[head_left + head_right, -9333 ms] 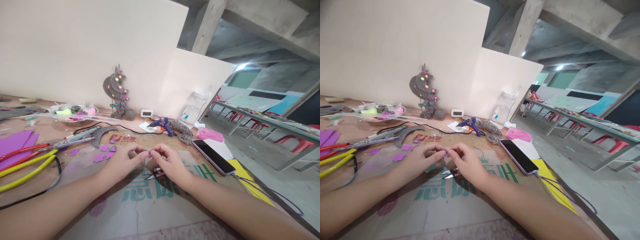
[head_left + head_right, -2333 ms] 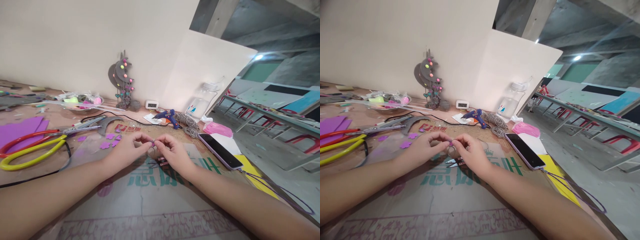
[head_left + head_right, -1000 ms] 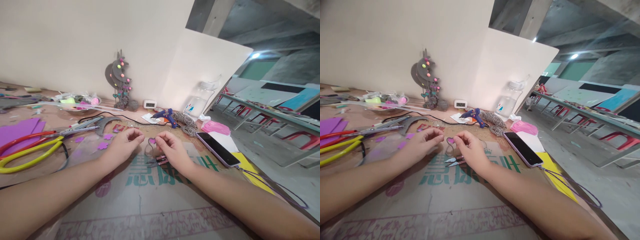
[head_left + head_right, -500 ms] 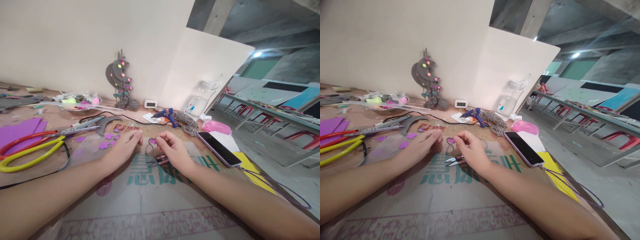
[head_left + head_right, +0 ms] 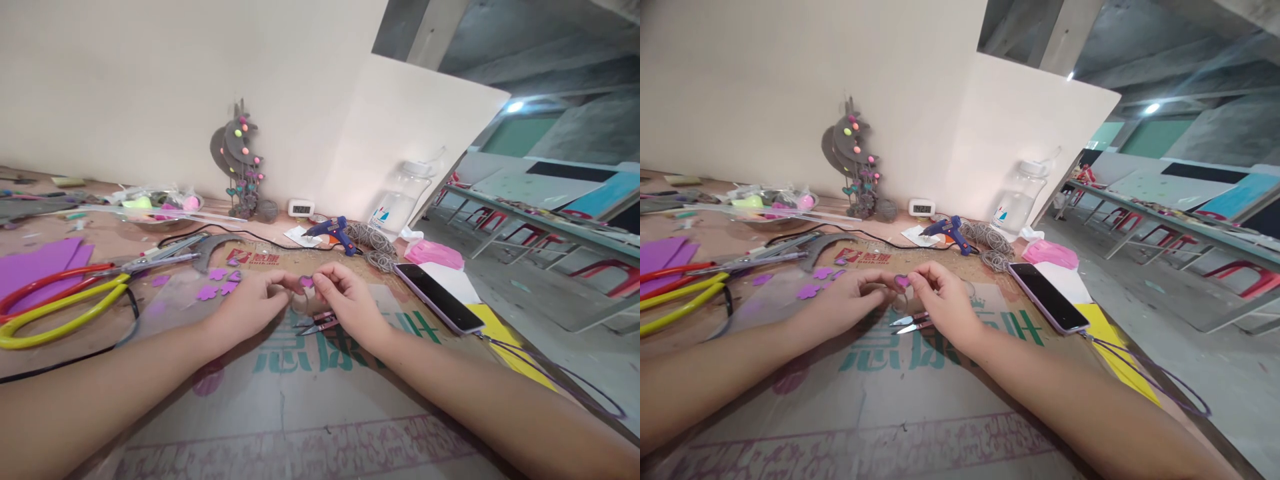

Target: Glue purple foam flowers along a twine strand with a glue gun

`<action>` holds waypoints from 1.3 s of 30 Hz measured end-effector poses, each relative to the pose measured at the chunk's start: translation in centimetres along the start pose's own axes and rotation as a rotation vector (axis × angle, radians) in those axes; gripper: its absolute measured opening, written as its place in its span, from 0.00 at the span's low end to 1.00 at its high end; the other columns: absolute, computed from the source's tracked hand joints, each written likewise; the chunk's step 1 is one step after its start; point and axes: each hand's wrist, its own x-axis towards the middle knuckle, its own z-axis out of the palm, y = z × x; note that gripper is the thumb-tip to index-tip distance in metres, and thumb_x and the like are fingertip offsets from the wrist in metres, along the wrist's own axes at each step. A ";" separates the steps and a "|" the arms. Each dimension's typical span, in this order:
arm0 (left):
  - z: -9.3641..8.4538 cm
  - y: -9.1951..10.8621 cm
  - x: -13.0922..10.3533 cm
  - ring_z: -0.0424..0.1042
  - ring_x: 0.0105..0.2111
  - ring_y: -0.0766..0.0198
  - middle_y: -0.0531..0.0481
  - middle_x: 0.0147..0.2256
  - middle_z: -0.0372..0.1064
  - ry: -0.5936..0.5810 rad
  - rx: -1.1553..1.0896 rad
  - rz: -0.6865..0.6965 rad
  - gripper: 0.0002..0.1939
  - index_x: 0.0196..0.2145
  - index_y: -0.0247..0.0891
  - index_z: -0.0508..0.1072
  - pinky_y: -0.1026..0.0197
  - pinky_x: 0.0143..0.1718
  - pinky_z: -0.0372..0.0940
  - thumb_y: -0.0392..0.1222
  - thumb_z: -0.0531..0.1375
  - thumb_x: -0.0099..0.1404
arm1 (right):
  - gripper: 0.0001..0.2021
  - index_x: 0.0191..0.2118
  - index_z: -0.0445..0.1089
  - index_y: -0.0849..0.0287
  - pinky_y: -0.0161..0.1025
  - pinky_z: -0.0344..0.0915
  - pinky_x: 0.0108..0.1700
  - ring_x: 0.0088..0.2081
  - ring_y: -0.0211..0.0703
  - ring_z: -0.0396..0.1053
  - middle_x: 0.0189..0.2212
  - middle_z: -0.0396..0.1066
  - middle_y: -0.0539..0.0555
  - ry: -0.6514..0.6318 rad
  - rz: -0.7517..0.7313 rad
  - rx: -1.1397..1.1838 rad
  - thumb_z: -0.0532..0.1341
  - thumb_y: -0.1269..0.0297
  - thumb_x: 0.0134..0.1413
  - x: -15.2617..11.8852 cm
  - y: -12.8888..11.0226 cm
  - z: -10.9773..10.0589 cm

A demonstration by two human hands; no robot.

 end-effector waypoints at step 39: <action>-0.1 0.7 -0.1 0.72 0.34 0.62 0.50 0.33 0.75 0.076 -0.002 0.077 0.11 0.33 0.36 0.75 0.65 0.35 0.65 0.45 0.58 0.58 | 0.10 0.32 0.62 0.58 0.32 0.58 0.27 0.23 0.33 0.60 0.21 0.62 0.46 -0.015 -0.033 0.119 0.55 0.57 0.56 -0.1 -0.1 0.3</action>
